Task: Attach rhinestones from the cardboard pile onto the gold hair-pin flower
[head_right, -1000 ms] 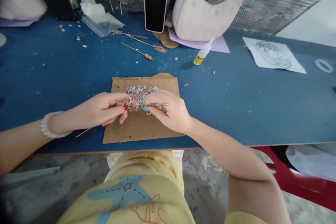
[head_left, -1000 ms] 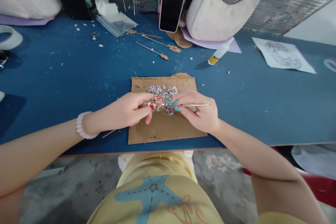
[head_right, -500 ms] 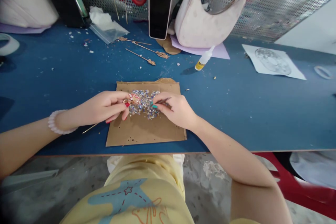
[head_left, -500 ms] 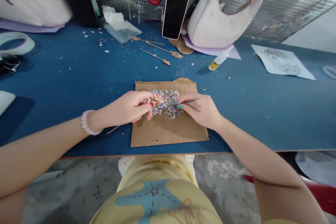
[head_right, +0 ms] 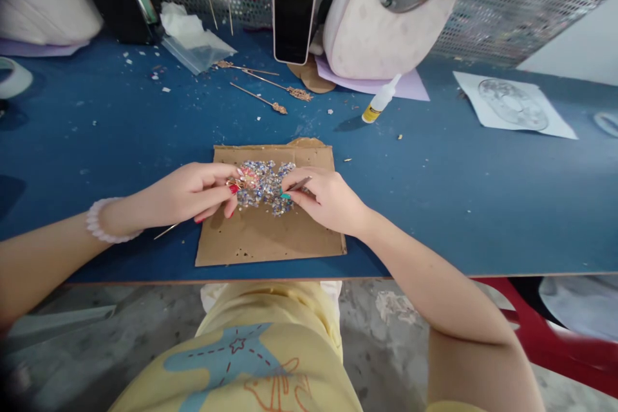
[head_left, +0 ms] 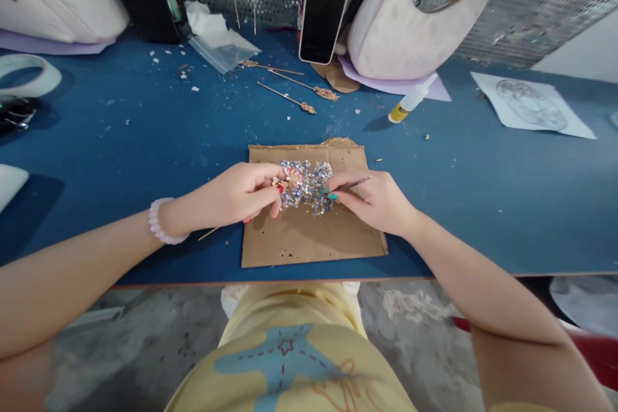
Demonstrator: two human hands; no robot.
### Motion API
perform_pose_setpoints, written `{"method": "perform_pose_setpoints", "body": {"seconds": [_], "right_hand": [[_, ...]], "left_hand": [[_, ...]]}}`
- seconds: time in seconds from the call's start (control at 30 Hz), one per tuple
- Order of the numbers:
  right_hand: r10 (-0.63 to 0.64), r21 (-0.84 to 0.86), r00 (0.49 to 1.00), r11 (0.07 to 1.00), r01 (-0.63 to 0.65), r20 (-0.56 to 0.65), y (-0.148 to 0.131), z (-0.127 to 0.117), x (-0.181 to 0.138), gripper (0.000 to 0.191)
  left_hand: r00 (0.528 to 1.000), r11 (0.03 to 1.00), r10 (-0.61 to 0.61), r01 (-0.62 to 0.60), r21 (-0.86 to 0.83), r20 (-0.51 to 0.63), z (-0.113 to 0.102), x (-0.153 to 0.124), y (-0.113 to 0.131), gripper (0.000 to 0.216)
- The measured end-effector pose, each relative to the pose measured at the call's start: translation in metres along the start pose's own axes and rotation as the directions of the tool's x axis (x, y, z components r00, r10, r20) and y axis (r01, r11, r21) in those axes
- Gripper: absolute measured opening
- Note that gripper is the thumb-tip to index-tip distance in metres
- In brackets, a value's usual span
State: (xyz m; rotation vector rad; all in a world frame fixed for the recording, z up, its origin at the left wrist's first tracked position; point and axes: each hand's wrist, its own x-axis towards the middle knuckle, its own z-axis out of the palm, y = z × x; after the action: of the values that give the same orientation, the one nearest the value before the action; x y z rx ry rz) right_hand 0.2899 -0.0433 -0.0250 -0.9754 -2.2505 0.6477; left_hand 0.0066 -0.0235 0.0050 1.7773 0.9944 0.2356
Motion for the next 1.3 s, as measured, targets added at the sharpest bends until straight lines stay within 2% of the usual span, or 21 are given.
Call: {"method": "perform_pose_setpoints", "body": {"seconds": [0.23,0.47,0.77,0.93,1.3], "right_hand": [[-0.108,-0.006,0.994,0.994,0.108,0.028,-0.001,0.003,-0.001,0.012],[-0.098,-0.022,0.994,0.995,0.099,0.044,-0.003,-0.001,0.000,0.012],[-0.042,0.009,0.998,0.999,0.042,-0.043,-0.001,0.005,0.000,0.015],[-0.014,0.021,0.999,1.000,0.015,-0.033,0.000,0.010,0.000,0.015],[-0.008,-0.006,1.000,1.000,0.008,-0.028,-0.001,0.009,0.001,0.017]], "left_hand": [[1.000,1.000,0.008,-0.008,0.016,0.010,0.000,0.002,-0.003,0.027],[1.000,1.000,-0.005,0.004,0.015,0.010,0.000,0.001,-0.001,0.041],[1.000,1.000,-0.002,0.002,0.020,-0.010,0.002,-0.001,0.003,0.037],[0.999,1.000,-0.003,0.004,0.009,-0.053,0.004,-0.002,0.005,0.033],[0.999,0.999,-0.027,0.028,0.021,-0.039,0.004,-0.004,0.010,0.036]]}}
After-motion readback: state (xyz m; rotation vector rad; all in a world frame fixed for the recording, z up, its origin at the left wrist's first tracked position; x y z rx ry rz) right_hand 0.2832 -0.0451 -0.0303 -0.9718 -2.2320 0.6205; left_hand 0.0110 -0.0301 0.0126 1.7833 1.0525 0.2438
